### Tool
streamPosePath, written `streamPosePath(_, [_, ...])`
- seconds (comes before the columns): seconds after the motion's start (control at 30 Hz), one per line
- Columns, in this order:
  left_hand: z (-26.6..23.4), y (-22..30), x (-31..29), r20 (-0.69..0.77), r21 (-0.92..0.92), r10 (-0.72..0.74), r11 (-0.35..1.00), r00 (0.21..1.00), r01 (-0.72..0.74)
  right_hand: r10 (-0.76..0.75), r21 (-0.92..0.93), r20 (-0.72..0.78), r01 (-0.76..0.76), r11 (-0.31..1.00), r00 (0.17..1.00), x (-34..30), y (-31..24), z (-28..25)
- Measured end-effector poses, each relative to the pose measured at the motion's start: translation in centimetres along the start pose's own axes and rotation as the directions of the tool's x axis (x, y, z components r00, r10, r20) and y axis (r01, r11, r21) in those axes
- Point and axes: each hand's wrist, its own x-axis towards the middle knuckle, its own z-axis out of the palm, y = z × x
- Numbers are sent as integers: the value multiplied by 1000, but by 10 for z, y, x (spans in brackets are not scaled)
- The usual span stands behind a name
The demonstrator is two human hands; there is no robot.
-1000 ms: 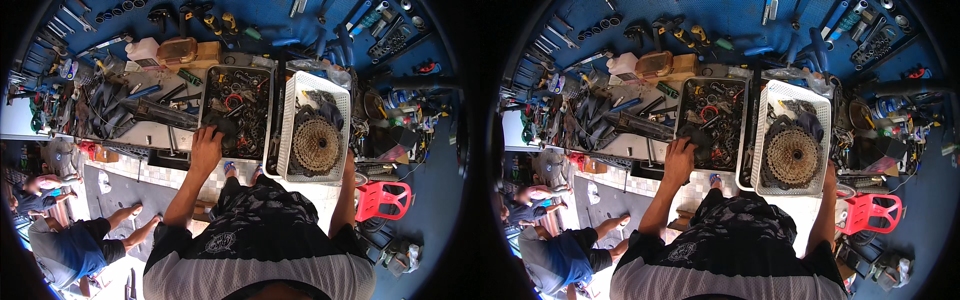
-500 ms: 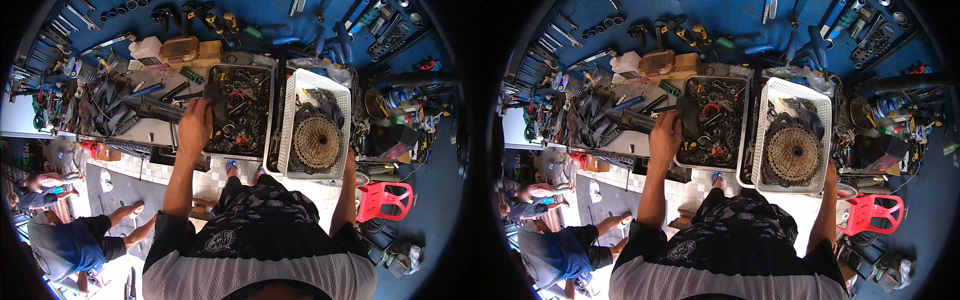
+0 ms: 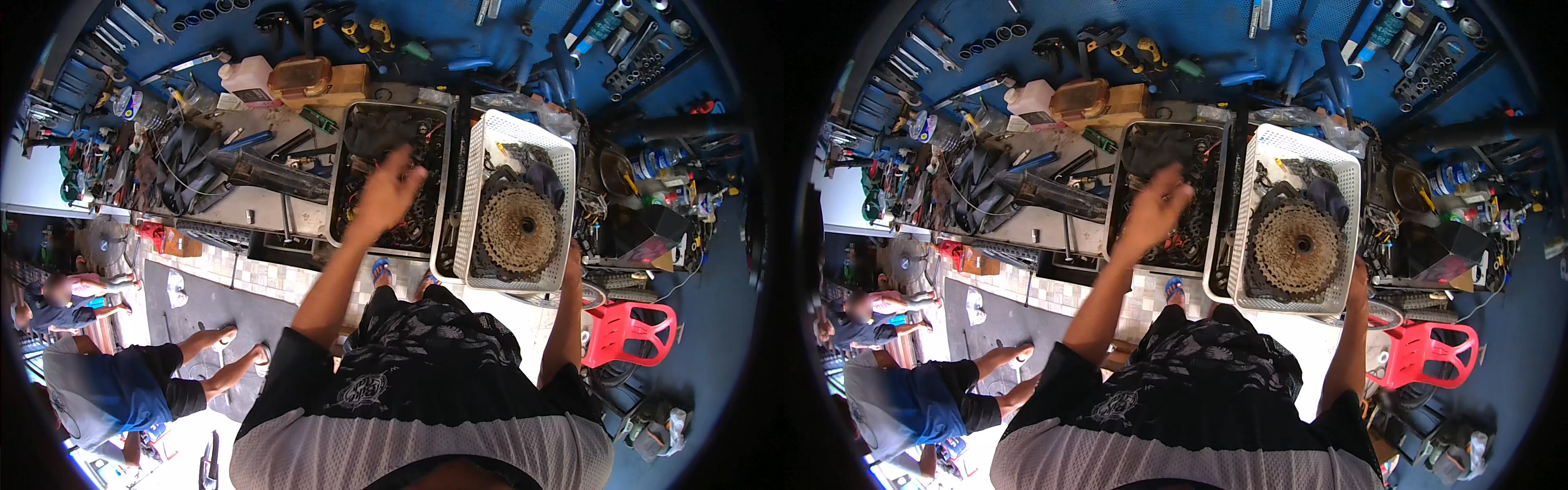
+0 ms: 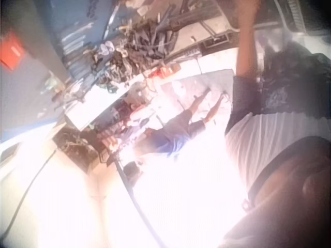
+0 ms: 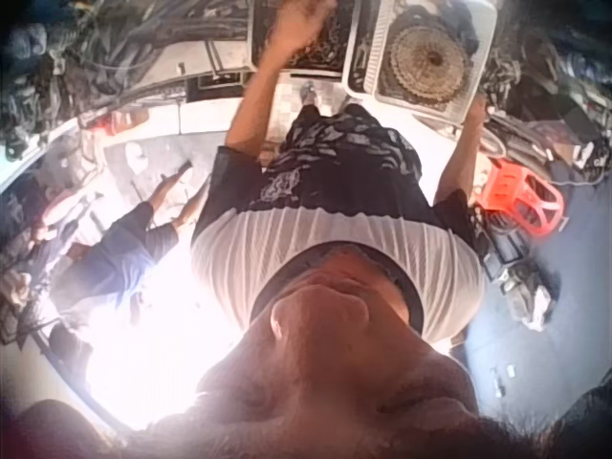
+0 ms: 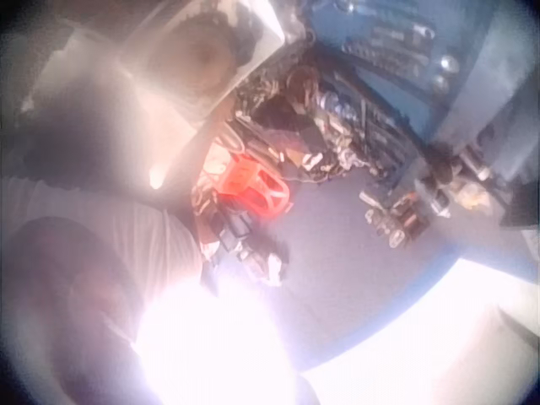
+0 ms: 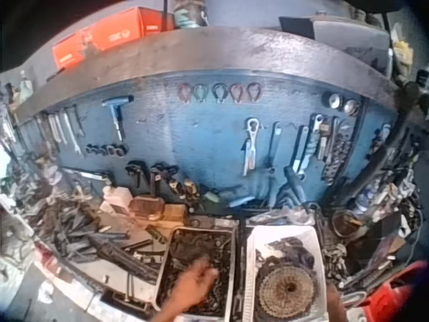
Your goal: The person organizes bicycle parts and tools in a workshop. They move a cassette into a basket, handle a bicycle wheel, open a drawer to retrieve a hammer, and sort various small parts and tools on the workbench.
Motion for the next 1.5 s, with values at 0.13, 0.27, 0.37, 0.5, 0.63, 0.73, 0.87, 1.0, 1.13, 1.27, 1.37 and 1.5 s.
streamPosePath(0.13, [64, 33, -40, 173, -122, -199, 967, 965, 221, -9, 55, -100, 14, 998, 995, 6, 21, -23])
streamPosePath(0.27, [81, 42, -54, 60, -131, -210, 968, 976, 216, -51, 64, -66, 55, 996, 996, 20, 32, -22])
streamPosePath(0.37, [85, 45, -58, 86, -80, -243, 965, 966, 250, -75, 58, -52, 78, 995, 996, 24, 31, -18])
streamPosePath(0.5, [98, 33, -52, 65, -10, -305, 952, 950, 306, -126, 48, -33, 128, 991, 991, 28, 31, -16])
streamPosePath(0.63, [91, 24, -36, 215, -75, -318, 938, 924, 340, -210, 53, -21, 211, 976, 977, 26, 35, -14])
streamPosePath(0.73, [75, 35, -33, 311, -110, -316, 925, 896, 364, -169, 173, -54, 176, 969, 984, 18, 34, -7])
streamPosePath(0.87, [54, 53, -46, 265, -151, -387, 888, 883, 434, -192, 436, -20, 181, 881, 981, -12, 14, 40])
streamPosePath(1.0, [36, 60, -65, 232, -204, -384, 879, 894, 431, -170, 615, 118, 62, 786, 978, -45, -25, 69])
streamPosePath(1.13, [30, 47, -94, 4, -304, -393, 876, 920, 375, -82, 671, 101, -7, 742, 992, -65, -38, 108])
streamPosePath(1.27, [3, 32, -105, -49, -323, -378, 882, 924, 344, -125, 569, 24, 89, 817, 992, -69, -29, 135])
streamPosePath(1.37, [-23, 12, -106, -131, -299, -396, 890, 909, 344, -135, 472, -25, 130, 872, 991, -64, -32, 181])
streamPosePath(1.5, [-58, -29, -90, -108, -391, -408, 856, 907, 338, -262, 221, -79, 273, 936, 962, -53, -24, 224])
